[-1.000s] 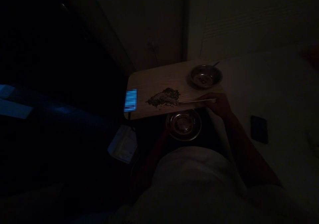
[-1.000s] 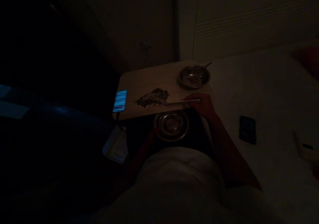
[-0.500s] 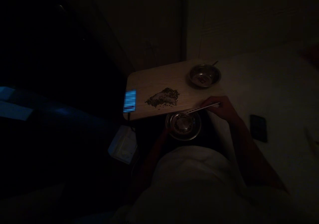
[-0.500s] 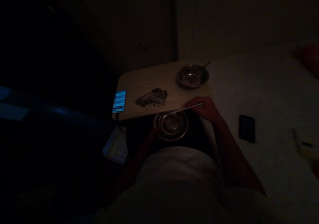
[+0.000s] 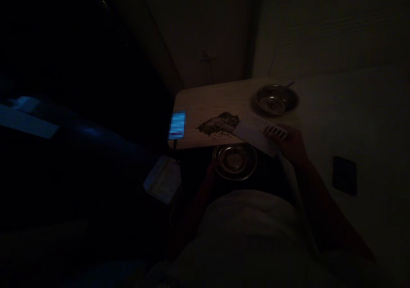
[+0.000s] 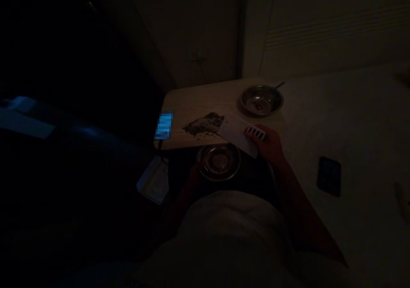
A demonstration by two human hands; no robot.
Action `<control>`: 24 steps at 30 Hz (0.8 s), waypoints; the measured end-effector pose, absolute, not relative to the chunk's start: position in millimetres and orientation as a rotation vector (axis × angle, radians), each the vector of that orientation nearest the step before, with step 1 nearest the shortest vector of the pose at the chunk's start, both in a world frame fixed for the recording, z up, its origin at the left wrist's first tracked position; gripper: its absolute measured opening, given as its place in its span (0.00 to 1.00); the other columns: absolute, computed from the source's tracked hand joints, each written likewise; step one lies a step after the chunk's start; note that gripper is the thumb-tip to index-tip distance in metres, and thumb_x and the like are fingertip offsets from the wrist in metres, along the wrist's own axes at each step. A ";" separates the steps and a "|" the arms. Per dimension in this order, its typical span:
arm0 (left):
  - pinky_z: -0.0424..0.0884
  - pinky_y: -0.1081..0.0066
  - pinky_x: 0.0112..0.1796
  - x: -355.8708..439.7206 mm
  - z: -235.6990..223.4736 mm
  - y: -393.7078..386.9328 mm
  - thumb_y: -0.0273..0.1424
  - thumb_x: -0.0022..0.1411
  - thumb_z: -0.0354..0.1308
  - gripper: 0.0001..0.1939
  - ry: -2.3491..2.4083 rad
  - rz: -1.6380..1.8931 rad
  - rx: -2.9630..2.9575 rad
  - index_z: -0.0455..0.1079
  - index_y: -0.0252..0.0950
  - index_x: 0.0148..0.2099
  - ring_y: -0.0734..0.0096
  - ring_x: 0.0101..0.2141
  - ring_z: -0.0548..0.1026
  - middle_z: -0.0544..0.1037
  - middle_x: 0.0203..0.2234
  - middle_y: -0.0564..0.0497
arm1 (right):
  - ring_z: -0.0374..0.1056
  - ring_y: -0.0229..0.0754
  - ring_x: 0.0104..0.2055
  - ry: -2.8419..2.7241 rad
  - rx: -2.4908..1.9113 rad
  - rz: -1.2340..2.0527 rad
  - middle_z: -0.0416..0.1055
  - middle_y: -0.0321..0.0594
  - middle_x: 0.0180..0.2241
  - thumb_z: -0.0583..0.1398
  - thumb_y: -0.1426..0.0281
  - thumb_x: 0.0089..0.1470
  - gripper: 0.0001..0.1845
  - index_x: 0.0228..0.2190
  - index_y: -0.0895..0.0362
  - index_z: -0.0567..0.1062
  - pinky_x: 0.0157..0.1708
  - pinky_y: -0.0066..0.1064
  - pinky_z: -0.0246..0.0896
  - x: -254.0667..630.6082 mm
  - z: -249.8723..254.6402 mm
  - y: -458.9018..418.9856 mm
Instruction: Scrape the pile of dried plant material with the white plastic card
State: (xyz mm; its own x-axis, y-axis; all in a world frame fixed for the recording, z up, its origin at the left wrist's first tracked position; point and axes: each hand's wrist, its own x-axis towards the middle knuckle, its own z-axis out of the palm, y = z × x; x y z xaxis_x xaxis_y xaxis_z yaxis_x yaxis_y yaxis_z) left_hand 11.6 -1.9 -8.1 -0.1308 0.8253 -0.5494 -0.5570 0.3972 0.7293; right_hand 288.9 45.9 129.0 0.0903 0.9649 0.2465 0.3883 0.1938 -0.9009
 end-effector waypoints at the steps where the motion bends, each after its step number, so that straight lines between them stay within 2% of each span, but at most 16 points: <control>1: 0.68 0.52 0.49 7.3 -9.4 -3.8 0.27 0.39 0.66 0.09 1.220 1.224 0.287 0.76 0.37 0.28 0.45 0.45 0.76 0.81 0.27 0.46 | 0.70 0.41 0.28 -1.475 -1.368 0.727 0.77 0.39 0.29 0.64 0.60 0.48 0.15 0.34 0.58 0.79 0.26 0.30 0.64 286.0 129.2 46.2; 5: 0.69 0.56 0.49 -6.9 -11.0 -12.0 0.26 0.37 0.66 0.08 1.288 1.258 0.277 0.73 0.40 0.24 0.48 0.48 0.75 0.80 0.24 0.50 | 0.70 0.42 0.29 -1.500 -1.356 0.715 0.77 0.40 0.29 0.63 0.58 0.50 0.15 0.33 0.57 0.79 0.28 0.32 0.65 274.2 131.8 48.6; 8: 0.69 0.56 0.48 -9.6 -8.3 -13.8 0.27 0.38 0.66 0.07 1.297 1.274 0.248 0.72 0.40 0.24 0.48 0.47 0.76 0.79 0.24 0.50 | 0.71 0.43 0.31 -1.509 -1.323 0.737 0.77 0.40 0.32 0.62 0.57 0.51 0.16 0.35 0.56 0.79 0.31 0.33 0.67 264.6 134.6 50.7; 14: 0.69 0.53 0.49 -3.7 -3.9 -5.7 0.28 0.39 0.64 0.06 1.218 1.268 0.155 0.75 0.38 0.26 0.45 0.46 0.76 0.81 0.26 0.48 | 0.72 0.43 0.32 -1.596 -1.301 0.692 0.78 0.39 0.32 0.61 0.58 0.53 0.15 0.36 0.55 0.80 0.31 0.31 0.66 240.5 139.4 52.2; 17: 0.68 0.53 0.50 -4.2 -3.5 -7.2 0.28 0.41 0.64 0.06 1.226 1.322 0.174 0.76 0.38 0.28 0.47 0.48 0.75 0.82 0.29 0.49 | 0.73 0.43 0.33 -1.674 -1.281 0.626 0.79 0.39 0.34 0.59 0.60 0.55 0.14 0.38 0.55 0.80 0.33 0.32 0.66 227.9 140.6 51.6; 22: 0.64 0.58 0.54 -8.4 -4.4 -14.6 0.23 0.41 0.64 0.08 1.301 1.423 0.240 0.75 0.40 0.26 0.51 0.54 0.70 0.82 0.31 0.51 | 0.74 0.44 0.32 -1.761 -1.296 0.559 0.79 0.41 0.34 0.57 0.61 0.57 0.15 0.40 0.54 0.79 0.32 0.33 0.66 215.6 140.7 49.7; 24: 0.62 0.59 0.55 -9.2 -5.8 -14.6 0.25 0.43 0.64 0.06 1.298 1.434 0.259 0.74 0.40 0.27 0.52 0.55 0.69 0.82 0.31 0.51 | 0.74 0.45 0.32 -1.758 -1.302 0.512 0.79 0.41 0.35 0.57 0.61 0.58 0.15 0.40 0.54 0.79 0.33 0.33 0.66 215.0 139.7 48.7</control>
State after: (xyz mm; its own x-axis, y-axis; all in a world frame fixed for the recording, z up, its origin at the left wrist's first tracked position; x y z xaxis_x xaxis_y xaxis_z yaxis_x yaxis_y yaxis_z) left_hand -9.2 -14.6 -5.8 -0.3475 0.8031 -0.4840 -0.5614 0.2352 0.7934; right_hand 215.0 48.7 139.7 -0.0798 0.9150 0.3954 0.5596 0.3694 -0.7419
